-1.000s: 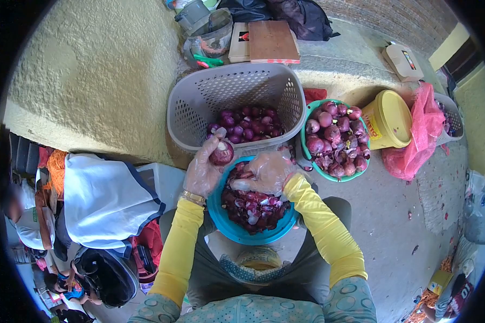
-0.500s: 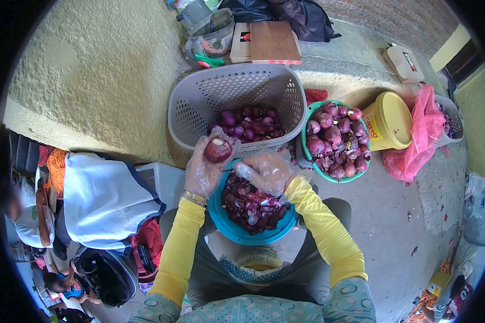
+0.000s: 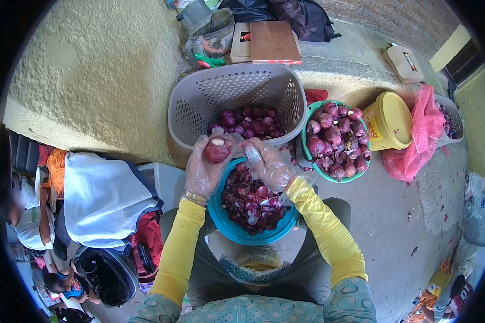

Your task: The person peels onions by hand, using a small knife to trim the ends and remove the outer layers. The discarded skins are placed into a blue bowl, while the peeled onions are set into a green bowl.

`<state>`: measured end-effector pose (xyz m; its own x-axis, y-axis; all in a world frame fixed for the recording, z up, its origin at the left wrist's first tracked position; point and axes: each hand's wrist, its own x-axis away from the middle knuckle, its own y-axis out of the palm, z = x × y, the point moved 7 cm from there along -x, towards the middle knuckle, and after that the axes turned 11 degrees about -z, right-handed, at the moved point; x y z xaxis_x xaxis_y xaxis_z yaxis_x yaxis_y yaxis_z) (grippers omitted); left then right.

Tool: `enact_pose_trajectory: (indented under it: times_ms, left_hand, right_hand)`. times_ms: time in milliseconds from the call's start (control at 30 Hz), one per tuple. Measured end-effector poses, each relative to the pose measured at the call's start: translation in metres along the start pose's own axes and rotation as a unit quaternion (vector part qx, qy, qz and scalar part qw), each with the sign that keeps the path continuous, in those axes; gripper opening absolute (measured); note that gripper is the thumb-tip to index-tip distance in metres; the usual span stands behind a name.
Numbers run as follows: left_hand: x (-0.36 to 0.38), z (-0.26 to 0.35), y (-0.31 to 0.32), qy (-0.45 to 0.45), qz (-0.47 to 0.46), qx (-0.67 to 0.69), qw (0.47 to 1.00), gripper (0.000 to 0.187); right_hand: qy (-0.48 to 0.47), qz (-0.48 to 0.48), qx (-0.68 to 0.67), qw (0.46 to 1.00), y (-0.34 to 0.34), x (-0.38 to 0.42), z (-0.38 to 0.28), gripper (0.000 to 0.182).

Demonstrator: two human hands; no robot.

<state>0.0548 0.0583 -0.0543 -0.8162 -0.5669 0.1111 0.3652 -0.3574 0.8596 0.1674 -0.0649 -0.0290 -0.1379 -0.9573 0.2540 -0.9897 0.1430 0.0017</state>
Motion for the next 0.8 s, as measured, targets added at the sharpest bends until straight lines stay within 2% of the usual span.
enact_pose_trajectory:
  times_ms: [67,200,267,300,333,367,467,533,667,800]
  left_hand:
    - [0.001,0.002,0.003,0.014,-0.02,-0.007,1.0,0.034]
    - [0.007,-0.005,0.009,-0.025,-0.005,0.014,1.0,0.036]
    - [0.006,-0.007,0.008,-0.031,-0.01,0.012,0.999,0.039]
    - [0.005,-0.007,0.005,-0.022,-0.015,-0.011,1.0,0.04]
    - [0.004,-0.006,0.006,-0.012,-0.021,-0.035,0.999,0.042]
    - [0.004,-0.007,0.006,-0.013,-0.021,-0.035,0.999,0.042]
    - [0.005,-0.007,0.017,-0.011,-0.053,-0.051,0.997,0.042]
    - [0.006,-0.009,0.024,-0.044,-0.1,-0.063,0.992,0.043]
    - [0.008,-0.011,0.032,-0.057,-0.117,-0.084,0.988,0.044]
    - [0.01,-0.009,0.037,-0.054,-0.137,-0.152,0.977,0.044]
  right_hand:
    - [-0.161,0.001,0.07,0.984,0.001,-0.004,-0.005,0.029]
    - [-0.164,0.014,0.076,0.983,0.004,-0.005,-0.005,0.03]
    - [-0.195,0.042,0.078,0.977,0.004,0.0,-0.019,0.043]
    - [-0.195,0.042,0.078,0.977,0.002,0.003,-0.027,0.043]
    - [-0.111,0.057,0.207,0.97,-0.003,0.004,-0.031,0.051]
    - [-0.024,0.071,0.331,0.941,-0.007,0.004,-0.03,0.058]
    - [-0.026,0.125,0.323,0.938,-0.014,0.007,-0.034,0.065]
    - [-0.039,0.129,0.332,0.934,-0.015,0.008,-0.035,0.063]
    - [-0.1,0.124,0.352,0.922,-0.012,0.008,-0.041,0.061]
    - [-0.092,0.124,0.359,0.921,-0.012,0.009,-0.042,0.059]
